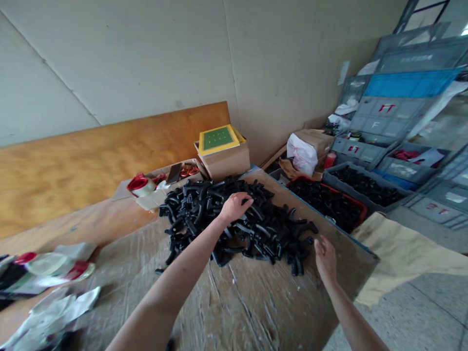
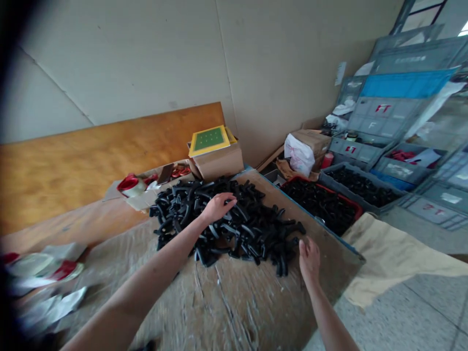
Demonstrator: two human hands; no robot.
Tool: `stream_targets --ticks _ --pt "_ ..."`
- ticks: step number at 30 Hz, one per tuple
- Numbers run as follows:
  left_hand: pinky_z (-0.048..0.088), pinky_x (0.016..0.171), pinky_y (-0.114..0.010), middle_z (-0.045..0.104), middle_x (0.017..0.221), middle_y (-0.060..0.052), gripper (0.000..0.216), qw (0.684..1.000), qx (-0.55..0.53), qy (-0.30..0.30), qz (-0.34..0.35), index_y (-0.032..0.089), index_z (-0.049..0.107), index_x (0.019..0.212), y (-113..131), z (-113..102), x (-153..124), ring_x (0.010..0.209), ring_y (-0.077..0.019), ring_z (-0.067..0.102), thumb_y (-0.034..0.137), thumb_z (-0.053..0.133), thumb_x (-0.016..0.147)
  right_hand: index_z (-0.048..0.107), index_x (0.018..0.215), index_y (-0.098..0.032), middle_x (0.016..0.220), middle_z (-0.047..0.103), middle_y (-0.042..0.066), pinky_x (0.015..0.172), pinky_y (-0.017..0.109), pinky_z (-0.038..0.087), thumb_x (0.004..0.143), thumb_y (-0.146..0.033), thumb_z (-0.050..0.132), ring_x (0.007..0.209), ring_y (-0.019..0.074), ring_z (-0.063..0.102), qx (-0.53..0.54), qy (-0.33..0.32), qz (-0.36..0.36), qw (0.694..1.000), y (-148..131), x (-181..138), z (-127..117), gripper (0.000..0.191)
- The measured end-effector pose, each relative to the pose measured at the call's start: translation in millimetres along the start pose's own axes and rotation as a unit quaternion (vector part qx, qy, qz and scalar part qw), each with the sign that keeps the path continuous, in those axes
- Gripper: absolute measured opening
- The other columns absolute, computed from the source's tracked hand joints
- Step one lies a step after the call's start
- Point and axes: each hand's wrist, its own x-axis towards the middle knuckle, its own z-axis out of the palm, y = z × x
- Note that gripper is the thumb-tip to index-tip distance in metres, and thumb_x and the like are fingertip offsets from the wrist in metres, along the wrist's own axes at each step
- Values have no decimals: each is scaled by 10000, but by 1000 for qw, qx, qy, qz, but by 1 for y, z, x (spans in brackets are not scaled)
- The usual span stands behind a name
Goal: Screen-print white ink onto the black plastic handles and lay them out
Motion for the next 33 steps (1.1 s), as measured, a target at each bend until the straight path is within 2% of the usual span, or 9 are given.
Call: stream_targets --ticks 3,6,10,13,16,19,27,29,33 --pt "444 1000 -271 701 1175 -53 408 996 29 -80 -4 209 702 1083 6 33 107 1122 -188 621 451 407 938 548 1275 -91 1342 513 221 1125 518 286 821 -725 412 1313 342 420 11 -14 -7 1000 7 26 20 791" --pt "458 971 -297 711 1161 -71 455 988 58 -146 -9 211 711 1094 1 71 189 1099 -219 634 513 422 913 499 1338 -127 1463 403 195 1160 518 226 853 -685 419 1397 329 319 60 -29 33 997 7 34 35 743" --pt "396 1050 -353 662 1273 -76 512 970 91 -225 12 231 688 1166 -18 126 261 1199 -243 573 563 405 899 393 1441 -210 1565 272 116 1171 492 242 846 -632 508 1436 312 261 115 -40 82 989 1 37 53 739" --pt "333 1092 -475 562 1407 -83 603 957 105 -271 10 283 654 1231 -38 163 286 1300 -310 478 678 444 827 267 1505 -276 1574 275 71 1122 455 361 820 -583 586 1396 296 356 193 -47 136 971 -5 41 66 816" --pt "341 1057 -555 526 1438 -102 704 942 109 -319 -6 325 656 1232 -58 187 288 1290 -379 474 767 533 699 210 1522 -309 1580 276 42 1125 460 359 814 -526 623 1419 279 326 256 -54 170 950 -16 46 77 848" --pt "378 1039 -486 606 1350 -97 636 928 100 -360 -1 319 714 1141 -70 192 278 1223 -350 541 733 589 674 218 1523 -294 1603 220 29 1163 478 286 836 -493 595 1473 256 187 269 -55 176 945 -28 47 83 808" --pt "397 1006 -398 725 1134 -66 470 909 73 -410 26 271 767 989 -62 173 233 1127 -304 585 578 684 643 244 1521 -297 1633 60 -10 1204 485 133 867 -435 546 1492 246 64 248 -85 192 946 -50 -9 86 733" --pt "402 995 -407 735 1090 -58 425 903 74 -423 37 270 777 933 -57 165 214 1109 -307 589 558 695 631 260 1517 -296 1635 -2 -21 1202 495 111 880 -450 524 1494 252 -18 217 -114 178 953 -54 -32 87 707" --pt "385 993 -465 739 1035 -59 351 903 74 -423 23 264 783 808 -47 142 169 1120 -344 573 538 722 597 285 1512 -289 1634 53 11 1183 557 61 892 -481 505 1489 278 -67 173 -217 117 953 -60 -69 94 686"
